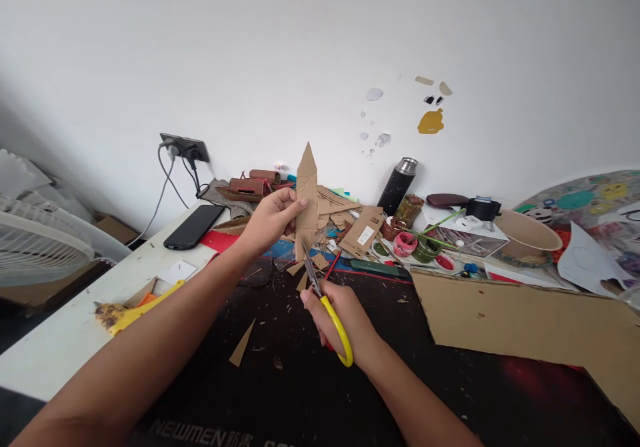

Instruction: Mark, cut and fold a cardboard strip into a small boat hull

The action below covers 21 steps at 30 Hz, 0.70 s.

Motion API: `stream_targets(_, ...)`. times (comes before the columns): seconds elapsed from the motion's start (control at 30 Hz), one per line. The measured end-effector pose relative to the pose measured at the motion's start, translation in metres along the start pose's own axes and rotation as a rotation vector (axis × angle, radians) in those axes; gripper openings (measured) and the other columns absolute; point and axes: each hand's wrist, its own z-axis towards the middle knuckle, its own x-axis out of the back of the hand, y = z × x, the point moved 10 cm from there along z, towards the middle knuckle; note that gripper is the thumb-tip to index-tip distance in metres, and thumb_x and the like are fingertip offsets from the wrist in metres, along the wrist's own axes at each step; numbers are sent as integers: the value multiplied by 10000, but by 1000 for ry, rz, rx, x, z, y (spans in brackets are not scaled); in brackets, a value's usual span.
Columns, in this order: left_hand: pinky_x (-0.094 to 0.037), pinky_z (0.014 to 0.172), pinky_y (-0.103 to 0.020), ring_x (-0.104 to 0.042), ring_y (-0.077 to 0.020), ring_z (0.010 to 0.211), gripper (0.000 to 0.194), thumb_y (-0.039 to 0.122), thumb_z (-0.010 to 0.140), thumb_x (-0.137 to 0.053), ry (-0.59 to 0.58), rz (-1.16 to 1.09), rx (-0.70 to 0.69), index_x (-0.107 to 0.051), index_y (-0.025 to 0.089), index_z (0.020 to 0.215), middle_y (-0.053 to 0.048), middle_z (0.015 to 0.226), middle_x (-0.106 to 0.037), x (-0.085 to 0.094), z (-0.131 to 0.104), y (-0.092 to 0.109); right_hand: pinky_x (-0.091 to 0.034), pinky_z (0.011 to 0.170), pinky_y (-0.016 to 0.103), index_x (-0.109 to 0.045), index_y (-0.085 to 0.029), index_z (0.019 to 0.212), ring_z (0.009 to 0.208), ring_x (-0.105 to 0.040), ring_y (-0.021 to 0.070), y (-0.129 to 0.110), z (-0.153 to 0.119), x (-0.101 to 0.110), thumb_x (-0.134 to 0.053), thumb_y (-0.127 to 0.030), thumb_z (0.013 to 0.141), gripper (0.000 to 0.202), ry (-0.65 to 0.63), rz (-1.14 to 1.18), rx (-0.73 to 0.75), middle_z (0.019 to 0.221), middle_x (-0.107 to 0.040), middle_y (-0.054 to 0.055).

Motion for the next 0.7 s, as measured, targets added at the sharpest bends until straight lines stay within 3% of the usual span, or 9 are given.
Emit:
stream_targets(0.2,-327,396,-193,-433,-70,403,496,569,793,-858,8,-9,-29,-503,224,801,95,538,-481,3,0,3,-476,561,226,-636,-210,899,530,-646,142,-6,0,-1,-683,-657,975,456,-46,67,11,639,-690,4)
stream_targets(0.47,-333,377,-191,-423,-70,381,474,549,813,-854,25,-11,-69,-505,229,813,103,523,-478,4,-2,11,-581,687,291,-670,-205,973,767,-781,235,0,3,-7,-742,-852,805,672,-94,253,52,806,-732,48)
stream_targets(0.7,-345,381,-198,-432,-75,388,443,515,828,-850,27,31,-126,-510,231,823,98,531,-480,3,-5,20,-591,644,292,-664,-210,960,710,-762,222,0,3,-6,-724,-866,807,677,-72,229,36,782,-722,43)
